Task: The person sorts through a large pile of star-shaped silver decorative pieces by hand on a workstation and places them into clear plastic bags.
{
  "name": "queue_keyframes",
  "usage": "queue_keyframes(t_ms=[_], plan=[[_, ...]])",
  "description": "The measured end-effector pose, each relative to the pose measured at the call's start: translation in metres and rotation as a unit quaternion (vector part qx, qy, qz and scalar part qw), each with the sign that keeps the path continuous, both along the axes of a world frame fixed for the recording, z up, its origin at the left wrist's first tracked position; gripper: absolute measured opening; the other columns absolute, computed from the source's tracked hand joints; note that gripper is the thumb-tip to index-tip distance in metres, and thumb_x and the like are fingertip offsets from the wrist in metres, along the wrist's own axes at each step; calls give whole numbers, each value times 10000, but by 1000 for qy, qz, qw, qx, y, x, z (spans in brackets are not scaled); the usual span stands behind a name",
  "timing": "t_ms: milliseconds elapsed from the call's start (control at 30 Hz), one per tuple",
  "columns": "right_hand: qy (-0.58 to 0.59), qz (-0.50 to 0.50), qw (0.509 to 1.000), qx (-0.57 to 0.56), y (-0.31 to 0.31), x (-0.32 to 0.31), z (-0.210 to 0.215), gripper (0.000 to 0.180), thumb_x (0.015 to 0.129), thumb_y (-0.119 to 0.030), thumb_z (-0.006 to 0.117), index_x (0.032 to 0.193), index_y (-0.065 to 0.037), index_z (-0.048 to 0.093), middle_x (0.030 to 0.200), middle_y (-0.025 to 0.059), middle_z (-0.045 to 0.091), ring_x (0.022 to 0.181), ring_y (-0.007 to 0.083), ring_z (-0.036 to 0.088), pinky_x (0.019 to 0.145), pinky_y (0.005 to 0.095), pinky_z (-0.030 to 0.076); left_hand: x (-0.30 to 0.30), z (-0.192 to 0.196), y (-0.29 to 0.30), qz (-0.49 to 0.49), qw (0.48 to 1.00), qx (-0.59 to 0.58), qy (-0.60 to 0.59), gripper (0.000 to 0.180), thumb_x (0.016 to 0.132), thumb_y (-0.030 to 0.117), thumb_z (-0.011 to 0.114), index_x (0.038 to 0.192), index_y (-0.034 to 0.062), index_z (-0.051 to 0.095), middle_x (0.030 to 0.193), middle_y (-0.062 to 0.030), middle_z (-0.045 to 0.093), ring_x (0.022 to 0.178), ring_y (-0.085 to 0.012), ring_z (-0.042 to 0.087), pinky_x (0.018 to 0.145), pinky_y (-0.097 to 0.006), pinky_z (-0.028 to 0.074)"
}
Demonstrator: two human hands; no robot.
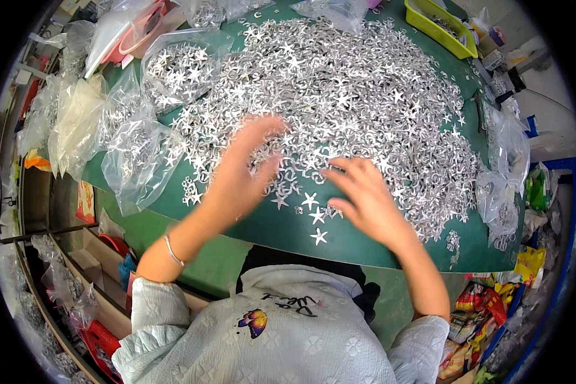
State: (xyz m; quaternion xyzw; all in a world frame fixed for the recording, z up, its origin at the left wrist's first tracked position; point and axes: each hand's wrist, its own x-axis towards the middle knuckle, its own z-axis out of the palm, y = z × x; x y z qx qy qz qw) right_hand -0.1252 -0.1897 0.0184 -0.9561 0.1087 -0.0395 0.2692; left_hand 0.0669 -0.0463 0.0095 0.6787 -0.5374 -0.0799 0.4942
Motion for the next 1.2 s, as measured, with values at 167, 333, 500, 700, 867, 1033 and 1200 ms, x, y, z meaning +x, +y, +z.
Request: queue_keyframes(t_ms=[167,333,500,700,867,1033,1200], plan=[[-11,-19,979,-203,5,-30,-33,396,796,-175,679,1169,-69,597,1323,64,482,1234,313,399,1034,534,279,-49,-28,45,12,973,179,-146,347,756,53,699,1085,52,589,1054,-82,528,942,-278,526,785,-362,375],[-83,-99,989,-67,41,-46,-32,394,783,-110,679,1153,-24,573,1314,139,471,1233,333,421,1001,441,344,-63,-36,52,63,969,176,-159,290,772,45,684,1048,45,594,1043,-84,542,929,-268,528,779,-361,356],[-40,-57,998,-12,61,-59,-36,474,796,-112,674,1230,-3,519,1343,136,459,1306,358,364,1051,489,303,-76,-45,69,41,979,160,-117,279,787,9,659,1056,34,587,1033,-100,561,921,-275,533,780,-361,373],[-64,-20,998,-23,56,-33,-31,479,810,-182,674,1235,-17,525,1348,95,465,1323,334,347,1058,525,283,-97,-47,71,67,986,133,-70,374,748,-59,630,1108,18,561,1026,-120,562,905,-292,554,762,-370,415],[2,-15,995,-96,53,-41,-31,457,819,-242,664,1208,-27,556,1341,68,468,1331,301,332,1073,556,230,-107,-44,71,35,994,105,-1,405,743,-53,635,1132,19,548,1032,-127,561,902,-293,551,762,-365,418],[18,-40,996,-83,53,-62,-31,419,800,-208,684,1165,-30,581,1319,85,480,1314,291,366,1073,550,221,-118,-48,49,-21,996,81,-37,396,732,-17,682,1109,34,573,1055,-128,564,870,-282,553,753,-362,430],[-42,-94,994,-46,41,-63,-28,493,777,-225,710,1205,-35,555,1344,117,459,1319,333,354,1078,541,223,-98,-42,53,54,986,115,-109,338,744,79,713,1068,67,618,1076,-88,552,965,-263,523,789,-377,375]])
